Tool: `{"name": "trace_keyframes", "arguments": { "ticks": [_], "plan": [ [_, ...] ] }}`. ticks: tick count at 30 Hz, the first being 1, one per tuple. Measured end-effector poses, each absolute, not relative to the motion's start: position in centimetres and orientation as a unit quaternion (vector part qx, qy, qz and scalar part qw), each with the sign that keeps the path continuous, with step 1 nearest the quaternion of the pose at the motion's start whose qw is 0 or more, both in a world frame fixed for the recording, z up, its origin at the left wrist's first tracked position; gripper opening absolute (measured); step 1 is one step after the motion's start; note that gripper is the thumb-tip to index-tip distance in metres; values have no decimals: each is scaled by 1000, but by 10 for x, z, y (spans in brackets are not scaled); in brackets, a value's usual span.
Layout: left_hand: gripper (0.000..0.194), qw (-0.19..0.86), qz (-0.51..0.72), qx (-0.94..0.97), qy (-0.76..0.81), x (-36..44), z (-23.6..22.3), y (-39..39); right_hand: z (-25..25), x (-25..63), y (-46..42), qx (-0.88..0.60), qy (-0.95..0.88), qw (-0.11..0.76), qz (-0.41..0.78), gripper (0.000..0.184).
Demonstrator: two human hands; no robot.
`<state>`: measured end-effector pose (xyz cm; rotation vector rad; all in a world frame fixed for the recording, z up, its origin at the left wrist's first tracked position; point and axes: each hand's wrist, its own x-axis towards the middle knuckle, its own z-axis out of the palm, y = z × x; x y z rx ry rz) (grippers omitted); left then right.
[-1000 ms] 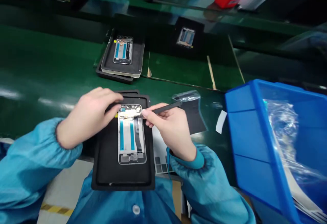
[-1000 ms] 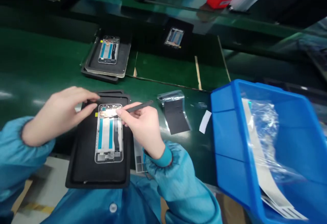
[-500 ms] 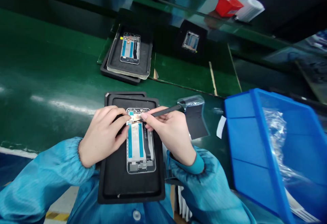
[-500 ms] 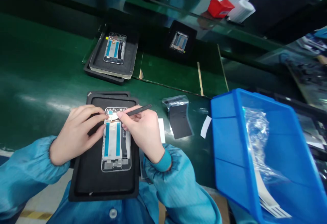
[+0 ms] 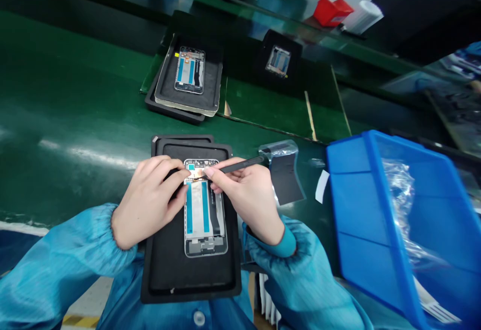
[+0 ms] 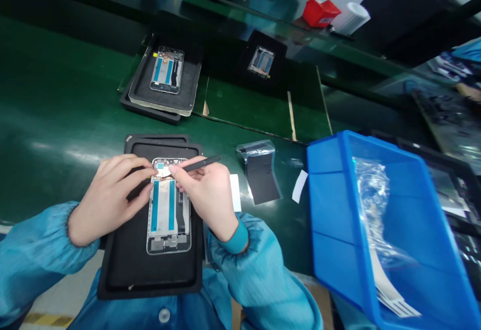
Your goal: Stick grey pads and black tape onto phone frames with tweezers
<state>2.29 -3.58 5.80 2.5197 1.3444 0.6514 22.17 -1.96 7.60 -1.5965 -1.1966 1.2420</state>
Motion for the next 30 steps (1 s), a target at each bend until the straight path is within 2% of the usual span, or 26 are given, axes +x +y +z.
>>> {"name": "trace_keyframes", "arguments": {
  "ticks": [14,21,30],
  "plan": [
    [23,80,220,862,449,22,57,-35,70,226,-19,-624,-507,364,470,24],
    [33,-9,153,906,394,21,64,-37,70,227,-21,-610,-538,364,454,22],
    [38,-115,61,943,306,30,83,-40,82,252,-42,-641,-466,483,372,19]
  ]
}}
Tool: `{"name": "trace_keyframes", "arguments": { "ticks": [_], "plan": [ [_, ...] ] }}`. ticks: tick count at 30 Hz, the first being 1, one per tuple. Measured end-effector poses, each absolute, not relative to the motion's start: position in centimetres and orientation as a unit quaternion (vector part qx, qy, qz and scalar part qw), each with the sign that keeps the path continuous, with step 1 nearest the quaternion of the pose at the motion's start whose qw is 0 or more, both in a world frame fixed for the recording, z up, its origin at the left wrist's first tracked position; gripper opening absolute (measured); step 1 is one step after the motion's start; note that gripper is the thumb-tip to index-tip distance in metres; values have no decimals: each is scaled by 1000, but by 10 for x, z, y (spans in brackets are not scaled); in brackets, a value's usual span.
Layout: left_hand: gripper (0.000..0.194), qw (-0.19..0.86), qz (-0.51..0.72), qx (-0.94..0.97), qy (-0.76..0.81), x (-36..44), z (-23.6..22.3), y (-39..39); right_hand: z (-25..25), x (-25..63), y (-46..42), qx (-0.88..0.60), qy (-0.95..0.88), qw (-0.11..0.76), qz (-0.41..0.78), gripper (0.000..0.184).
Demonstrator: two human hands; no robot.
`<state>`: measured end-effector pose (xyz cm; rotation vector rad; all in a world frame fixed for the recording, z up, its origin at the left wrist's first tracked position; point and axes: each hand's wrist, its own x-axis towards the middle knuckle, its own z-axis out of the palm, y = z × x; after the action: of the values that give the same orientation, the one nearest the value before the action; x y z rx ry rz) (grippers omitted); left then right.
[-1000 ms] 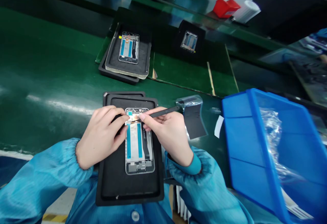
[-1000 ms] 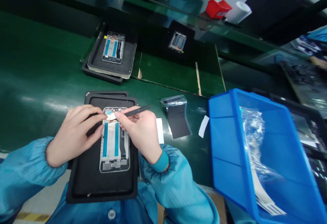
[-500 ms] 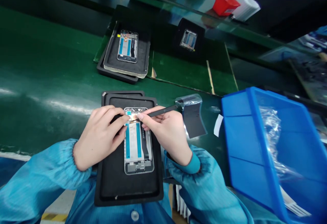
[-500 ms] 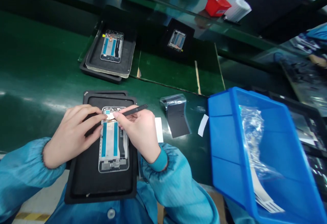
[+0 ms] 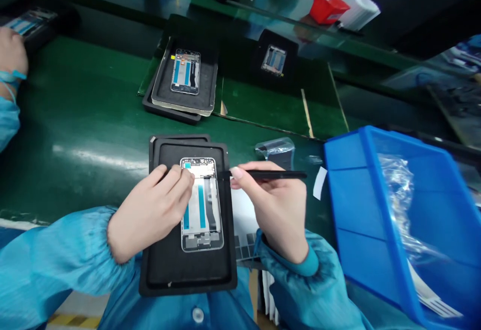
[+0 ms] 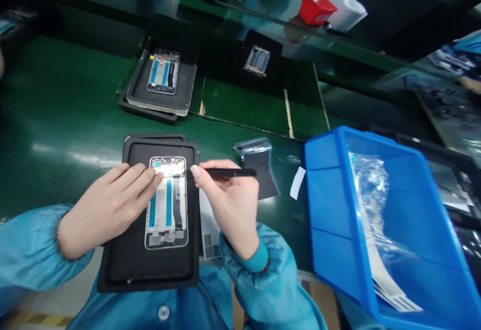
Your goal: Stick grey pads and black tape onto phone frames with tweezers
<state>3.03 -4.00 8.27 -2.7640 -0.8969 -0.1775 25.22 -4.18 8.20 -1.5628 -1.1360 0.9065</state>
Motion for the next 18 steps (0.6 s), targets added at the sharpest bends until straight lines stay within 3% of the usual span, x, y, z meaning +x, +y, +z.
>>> {"name": "trace_keyframes", "arguments": {
  "ticks": [4,7,10,18],
  "plan": [
    [38,77,-72,-874,-475,21,84,-44,68,272,-75,-647,-426,516,366,17],
    [45,-11,-42,-775,-631,14,76,-53,59,277,-104,-647,-404,505,403,14],
    [43,-93,13,-734,-673,13,68,-59,56,273,-124,-627,-389,494,460,15],
    [49,-123,-46,-697,-705,-17,99,-38,99,274,-121,-546,-467,520,462,9]
  ]
}}
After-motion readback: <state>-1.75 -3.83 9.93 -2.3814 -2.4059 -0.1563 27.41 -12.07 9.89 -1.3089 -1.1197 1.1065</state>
